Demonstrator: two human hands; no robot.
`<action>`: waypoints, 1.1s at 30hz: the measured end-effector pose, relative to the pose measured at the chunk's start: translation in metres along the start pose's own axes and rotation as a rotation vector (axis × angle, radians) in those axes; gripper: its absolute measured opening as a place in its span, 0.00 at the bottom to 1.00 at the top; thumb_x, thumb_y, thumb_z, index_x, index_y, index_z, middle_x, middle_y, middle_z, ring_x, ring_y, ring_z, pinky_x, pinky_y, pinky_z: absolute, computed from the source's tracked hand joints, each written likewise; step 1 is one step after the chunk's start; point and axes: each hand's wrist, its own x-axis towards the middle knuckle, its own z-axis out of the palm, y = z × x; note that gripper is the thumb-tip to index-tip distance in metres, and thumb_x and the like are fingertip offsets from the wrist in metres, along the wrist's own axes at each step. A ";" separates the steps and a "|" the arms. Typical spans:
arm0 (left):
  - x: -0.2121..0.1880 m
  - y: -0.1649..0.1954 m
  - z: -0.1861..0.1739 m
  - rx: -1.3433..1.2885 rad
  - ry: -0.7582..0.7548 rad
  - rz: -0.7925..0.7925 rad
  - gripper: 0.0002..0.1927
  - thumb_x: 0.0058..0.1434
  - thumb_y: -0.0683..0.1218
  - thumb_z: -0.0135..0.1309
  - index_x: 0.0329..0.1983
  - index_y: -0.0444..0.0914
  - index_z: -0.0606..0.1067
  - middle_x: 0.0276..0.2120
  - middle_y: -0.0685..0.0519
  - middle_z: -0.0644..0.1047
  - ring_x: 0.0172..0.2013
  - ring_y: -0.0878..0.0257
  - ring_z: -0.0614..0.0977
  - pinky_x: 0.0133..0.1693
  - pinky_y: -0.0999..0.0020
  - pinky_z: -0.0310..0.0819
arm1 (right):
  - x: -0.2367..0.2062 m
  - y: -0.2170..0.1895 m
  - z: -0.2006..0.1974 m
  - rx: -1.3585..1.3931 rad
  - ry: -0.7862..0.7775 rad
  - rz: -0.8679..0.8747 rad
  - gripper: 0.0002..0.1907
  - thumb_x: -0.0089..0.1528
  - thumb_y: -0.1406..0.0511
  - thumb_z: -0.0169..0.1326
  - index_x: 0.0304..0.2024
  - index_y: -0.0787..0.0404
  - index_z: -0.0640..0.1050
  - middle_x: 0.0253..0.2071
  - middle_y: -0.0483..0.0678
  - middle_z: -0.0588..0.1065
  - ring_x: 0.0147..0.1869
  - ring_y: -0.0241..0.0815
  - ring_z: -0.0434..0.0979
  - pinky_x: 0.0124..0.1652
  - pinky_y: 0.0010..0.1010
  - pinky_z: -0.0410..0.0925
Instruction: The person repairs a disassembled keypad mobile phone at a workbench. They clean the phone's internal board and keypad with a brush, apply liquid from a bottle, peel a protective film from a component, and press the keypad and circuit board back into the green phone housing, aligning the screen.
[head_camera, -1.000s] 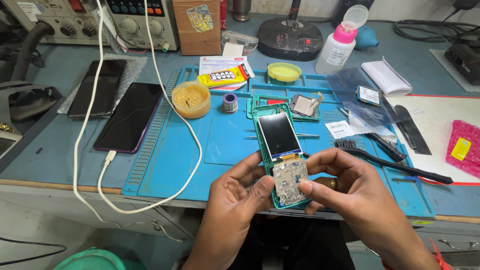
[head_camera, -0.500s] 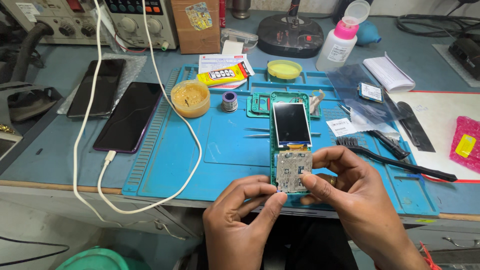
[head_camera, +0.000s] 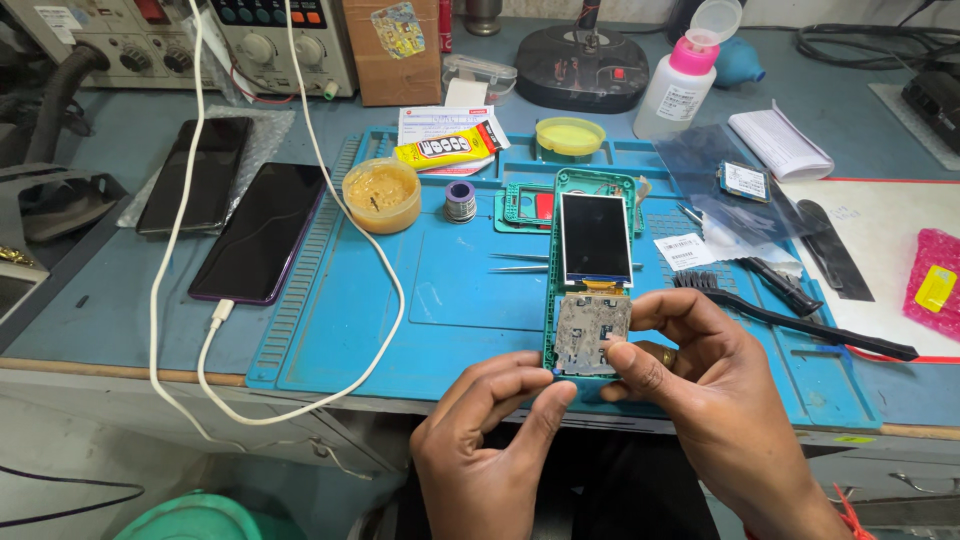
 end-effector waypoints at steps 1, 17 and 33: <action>0.001 0.000 0.001 -0.018 0.007 0.003 0.09 0.48 0.39 0.68 0.33 0.35 0.84 0.40 0.51 0.86 0.39 0.65 0.90 0.41 0.70 0.86 | 0.000 0.000 0.000 0.003 0.004 0.001 0.15 0.59 0.71 0.60 0.48 0.69 0.75 0.43 0.50 0.78 0.44 0.39 0.80 0.38 0.31 0.77; -0.001 0.007 0.012 -0.068 0.059 -0.043 0.08 0.53 0.38 0.63 0.37 0.36 0.83 0.40 0.52 0.85 0.42 0.65 0.90 0.43 0.70 0.85 | -0.002 0.004 0.000 0.043 0.027 -0.043 0.14 0.60 0.72 0.60 0.48 0.68 0.75 0.45 0.49 0.77 0.47 0.39 0.81 0.40 0.32 0.78; 0.009 0.016 -0.003 0.053 -0.082 0.005 0.07 0.56 0.40 0.61 0.38 0.35 0.81 0.36 0.54 0.85 0.36 0.66 0.89 0.40 0.71 0.86 | -0.001 0.005 -0.005 0.029 -0.028 -0.015 0.16 0.59 0.71 0.60 0.49 0.68 0.75 0.43 0.50 0.78 0.44 0.39 0.81 0.39 0.33 0.78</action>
